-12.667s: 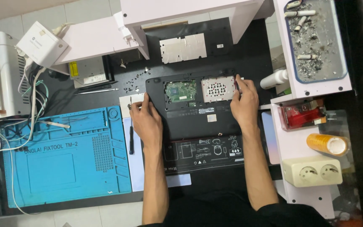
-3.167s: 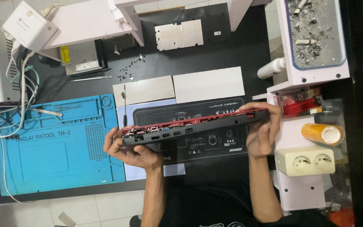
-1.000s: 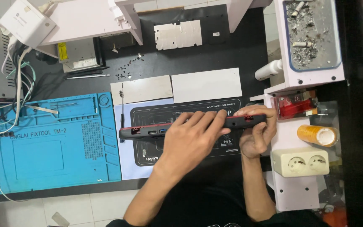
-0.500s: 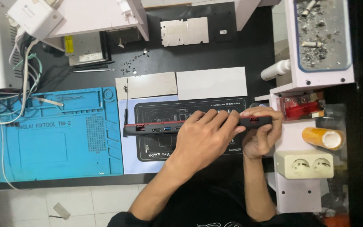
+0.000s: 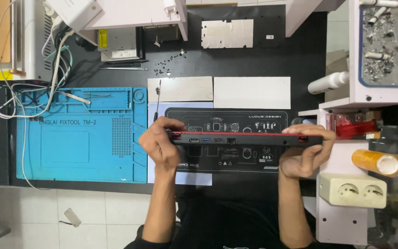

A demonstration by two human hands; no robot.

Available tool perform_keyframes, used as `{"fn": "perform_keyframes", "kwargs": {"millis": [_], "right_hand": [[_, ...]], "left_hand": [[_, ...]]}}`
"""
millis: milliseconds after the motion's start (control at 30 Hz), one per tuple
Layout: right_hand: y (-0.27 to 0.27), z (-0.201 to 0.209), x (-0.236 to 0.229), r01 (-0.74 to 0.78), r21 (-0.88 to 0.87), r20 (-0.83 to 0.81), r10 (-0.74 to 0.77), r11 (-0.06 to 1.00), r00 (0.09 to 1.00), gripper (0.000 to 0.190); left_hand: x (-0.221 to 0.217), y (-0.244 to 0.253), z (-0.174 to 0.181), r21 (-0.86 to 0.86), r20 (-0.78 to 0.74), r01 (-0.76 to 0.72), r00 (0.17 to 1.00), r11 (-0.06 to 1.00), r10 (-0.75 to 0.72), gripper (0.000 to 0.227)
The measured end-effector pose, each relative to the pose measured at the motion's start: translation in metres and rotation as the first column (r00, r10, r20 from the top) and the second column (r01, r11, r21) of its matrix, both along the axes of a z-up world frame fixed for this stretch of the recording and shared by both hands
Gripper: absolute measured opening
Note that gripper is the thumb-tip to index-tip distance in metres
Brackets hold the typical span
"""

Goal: The person assembles a laptop by connecting internal cables, placing the back cover, and securing it with screws. They then attach the screen assembly and close the device.

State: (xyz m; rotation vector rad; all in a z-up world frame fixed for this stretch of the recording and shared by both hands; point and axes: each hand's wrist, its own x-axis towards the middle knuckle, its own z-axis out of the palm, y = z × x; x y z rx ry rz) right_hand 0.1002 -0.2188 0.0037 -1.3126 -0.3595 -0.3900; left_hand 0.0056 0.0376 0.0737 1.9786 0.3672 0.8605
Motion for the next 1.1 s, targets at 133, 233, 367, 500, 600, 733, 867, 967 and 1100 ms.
{"fn": "perform_keyframes", "kwargs": {"millis": [133, 233, 367, 500, 600, 733, 867, 967, 1100], "right_hand": [[0.002, 0.002, 0.0, -0.002, -0.012, -0.003, 0.002, 1.0, 1.0, 0.042], [0.004, 0.003, 0.0, 0.009, -0.005, 0.005, -0.009, 1.0, 1.0, 0.042], [0.003, 0.004, 0.003, 0.007, 0.002, 0.01, -0.007, 1.0, 1.0, 0.04], [0.0, 0.017, 0.004, -0.055, 0.014, 0.008, 0.055, 0.998, 0.998, 0.032], [-0.001, 0.023, 0.0, 0.038, -0.128, 0.033, -0.034, 0.991, 0.999, 0.023], [0.005, 0.068, -0.013, 0.228, -0.507, 0.18, -0.157, 0.831, 0.971, 0.012], [0.029, 0.123, -0.017, 0.157, -0.857, 0.216, 0.066, 0.491, 0.974, 0.021], [0.052, 0.138, -0.02, 0.03, -0.912, 0.134, 0.229, 0.409, 0.964, 0.039], [0.068, 0.135, -0.024, -0.075, -0.923, 0.053, 0.319, 0.378, 0.946, 0.035]], "left_hand": [[0.005, -0.009, -0.013, -0.107, 0.047, -0.134, 0.989, 0.985, 0.139, 0.073], [0.008, -0.011, -0.016, -0.197, 0.083, -0.184, 0.976, 0.963, 0.203, 0.08], [0.011, -0.009, -0.016, -0.142, 0.059, -0.241, 0.966, 0.96, 0.251, 0.079], [0.002, 0.0, -0.02, 0.012, 0.144, -0.115, 0.983, 0.993, 0.112, 0.061], [0.0, -0.001, -0.011, 0.103, 0.16, -0.006, 0.987, 0.995, -0.011, 0.05], [0.003, -0.009, -0.022, -0.122, 0.192, -0.075, 0.977, 0.99, 0.098, 0.055], [0.009, -0.011, -0.022, -0.089, 0.176, -0.182, 0.965, 0.979, 0.195, 0.058], [0.01, -0.011, -0.023, -0.067, 0.172, -0.213, 0.96, 0.975, 0.222, 0.058], [0.008, -0.011, -0.027, -0.098, 0.217, -0.212, 0.949, 0.972, 0.229, 0.062]]}}
